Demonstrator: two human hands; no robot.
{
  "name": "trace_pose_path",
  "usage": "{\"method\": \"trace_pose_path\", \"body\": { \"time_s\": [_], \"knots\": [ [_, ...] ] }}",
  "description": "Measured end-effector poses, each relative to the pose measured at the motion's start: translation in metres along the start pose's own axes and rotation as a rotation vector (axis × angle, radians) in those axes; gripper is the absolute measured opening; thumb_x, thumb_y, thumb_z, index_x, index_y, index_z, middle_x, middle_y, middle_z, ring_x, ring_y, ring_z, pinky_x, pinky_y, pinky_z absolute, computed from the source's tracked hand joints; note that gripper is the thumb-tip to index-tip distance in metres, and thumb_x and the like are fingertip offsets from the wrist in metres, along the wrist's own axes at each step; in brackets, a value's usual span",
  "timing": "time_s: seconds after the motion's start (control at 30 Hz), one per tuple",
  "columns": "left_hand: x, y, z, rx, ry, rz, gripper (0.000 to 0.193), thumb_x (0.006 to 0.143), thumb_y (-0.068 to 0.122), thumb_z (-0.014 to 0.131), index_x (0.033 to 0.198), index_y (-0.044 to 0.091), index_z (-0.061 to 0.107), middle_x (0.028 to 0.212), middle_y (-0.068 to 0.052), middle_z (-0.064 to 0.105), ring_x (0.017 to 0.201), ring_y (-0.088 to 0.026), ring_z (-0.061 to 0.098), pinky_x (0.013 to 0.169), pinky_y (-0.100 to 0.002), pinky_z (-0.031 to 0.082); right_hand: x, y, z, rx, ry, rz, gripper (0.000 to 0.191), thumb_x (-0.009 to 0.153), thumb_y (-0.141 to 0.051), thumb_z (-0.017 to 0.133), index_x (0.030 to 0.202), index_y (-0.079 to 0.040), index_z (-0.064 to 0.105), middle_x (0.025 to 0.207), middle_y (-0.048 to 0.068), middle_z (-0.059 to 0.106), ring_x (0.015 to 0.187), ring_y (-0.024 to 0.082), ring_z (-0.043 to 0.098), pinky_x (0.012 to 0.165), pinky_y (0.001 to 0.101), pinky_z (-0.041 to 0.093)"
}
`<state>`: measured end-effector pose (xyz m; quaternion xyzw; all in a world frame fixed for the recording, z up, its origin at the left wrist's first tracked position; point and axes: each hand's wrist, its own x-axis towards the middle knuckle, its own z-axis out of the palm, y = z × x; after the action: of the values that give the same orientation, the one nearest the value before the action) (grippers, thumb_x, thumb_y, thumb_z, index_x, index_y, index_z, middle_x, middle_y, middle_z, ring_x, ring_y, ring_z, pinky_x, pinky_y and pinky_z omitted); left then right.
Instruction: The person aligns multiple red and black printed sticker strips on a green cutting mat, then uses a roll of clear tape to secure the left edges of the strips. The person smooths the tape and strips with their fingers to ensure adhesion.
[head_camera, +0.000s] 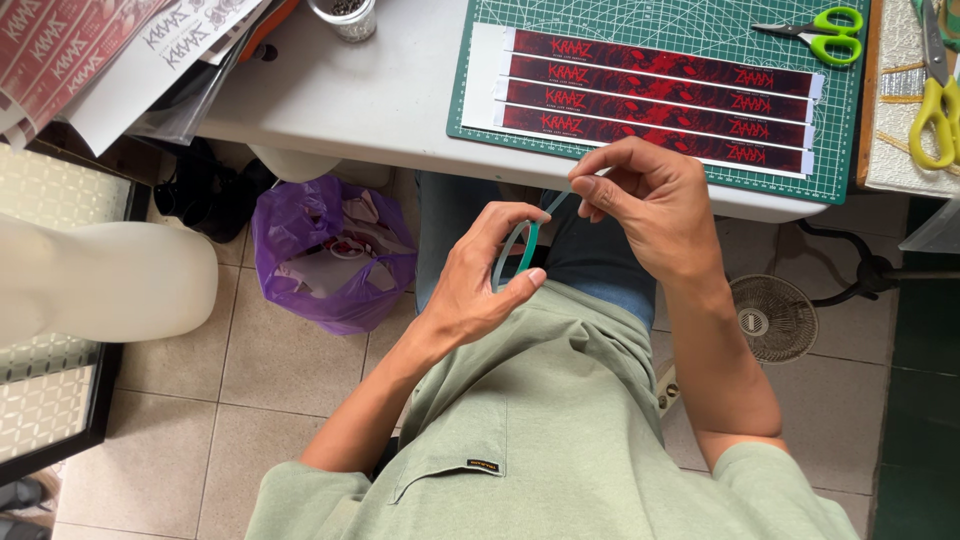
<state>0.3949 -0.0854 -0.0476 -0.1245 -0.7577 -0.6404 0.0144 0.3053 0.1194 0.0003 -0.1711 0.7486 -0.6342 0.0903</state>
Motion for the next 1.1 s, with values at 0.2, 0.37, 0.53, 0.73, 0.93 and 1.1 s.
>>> {"method": "trace_pose_path", "body": {
  "time_s": [0.2, 0.37, 0.53, 0.73, 0.93, 1.1],
  "knots": [
    [0.002, 0.000, 0.001, 0.145, -0.051, -0.155, 0.062, 0.090, 0.053, 0.068, 0.135, 0.010, 0.060, 0.124, -0.010, 0.065, 0.113, -0.026, 0.067, 0.095, -0.042, 0.054, 0.008, -0.010, -0.008, -0.047, -0.007, -0.023, 0.013, 0.099, -0.013, 0.075, 0.106, -0.003, 0.070, 0.092, 0.004, 0.072, 0.078, 0.008, 0.069, 0.068, 0.0210, 0.059],
    [-0.008, -0.006, 0.002, -0.005, -0.014, -0.163, 0.070, 0.090, 0.055, 0.066, 0.139, 0.009, 0.048, 0.136, -0.012, 0.058, 0.112, -0.029, 0.068, 0.094, -0.041, 0.057, 0.017, -0.012, -0.015, -0.108, -0.046, -0.055, 0.012, 0.101, -0.010, 0.073, 0.107, -0.001, 0.068, 0.094, 0.005, 0.071, 0.079, 0.008, 0.068, 0.069, 0.0214, 0.058],
    [-0.017, -0.022, 0.003, 0.021, 0.079, -0.075, 0.040, 0.096, 0.045, 0.066, 0.101, 0.007, 0.059, 0.147, -0.013, 0.057, 0.116, -0.035, 0.068, 0.093, -0.043, 0.059, 0.021, -0.012, -0.019, -0.126, -0.054, -0.036, 0.012, 0.100, -0.009, 0.073, 0.106, 0.000, 0.067, 0.094, 0.005, 0.071, 0.080, 0.008, 0.069, 0.072, 0.0231, 0.061],
    [-0.033, -0.037, 0.011, 0.313, 0.231, 0.184, 0.037, 0.102, 0.033, 0.065, 0.076, 0.007, 0.066, 0.125, -0.011, 0.068, 0.139, -0.046, 0.054, 0.116, -0.053, 0.043, 0.025, -0.011, -0.024, -0.068, -0.092, -0.008, 0.013, 0.100, -0.008, 0.073, 0.108, 0.001, 0.067, 0.096, 0.005, 0.070, 0.085, 0.010, 0.069, 0.078, 0.0246, 0.060],
    [-0.036, -0.026, 0.009, 0.282, 0.311, 0.171, 0.029, 0.109, 0.026, 0.056, 0.096, 0.006, 0.073, 0.082, -0.005, 0.064, 0.086, -0.022, 0.067, 0.114, -0.050, 0.051, 0.040, -0.011, -0.025, -0.054, -0.133, 0.000, 0.012, 0.102, -0.007, 0.072, 0.109, 0.000, 0.066, 0.097, 0.005, 0.070, 0.087, 0.010, 0.069, 0.079, 0.0246, 0.059],
    [-0.035, -0.007, 0.004, 0.175, 0.290, -0.016, 0.027, 0.103, 0.013, 0.056, 0.116, 0.000, 0.076, 0.073, -0.008, 0.060, 0.059, -0.014, 0.058, 0.057, -0.033, 0.050, 0.065, -0.011, -0.030, -0.111, -0.184, -0.007, 0.012, 0.105, -0.008, 0.070, 0.111, 0.001, 0.066, 0.098, 0.004, 0.070, 0.088, 0.010, 0.069, 0.080, 0.0246, 0.059]
  ]
}}
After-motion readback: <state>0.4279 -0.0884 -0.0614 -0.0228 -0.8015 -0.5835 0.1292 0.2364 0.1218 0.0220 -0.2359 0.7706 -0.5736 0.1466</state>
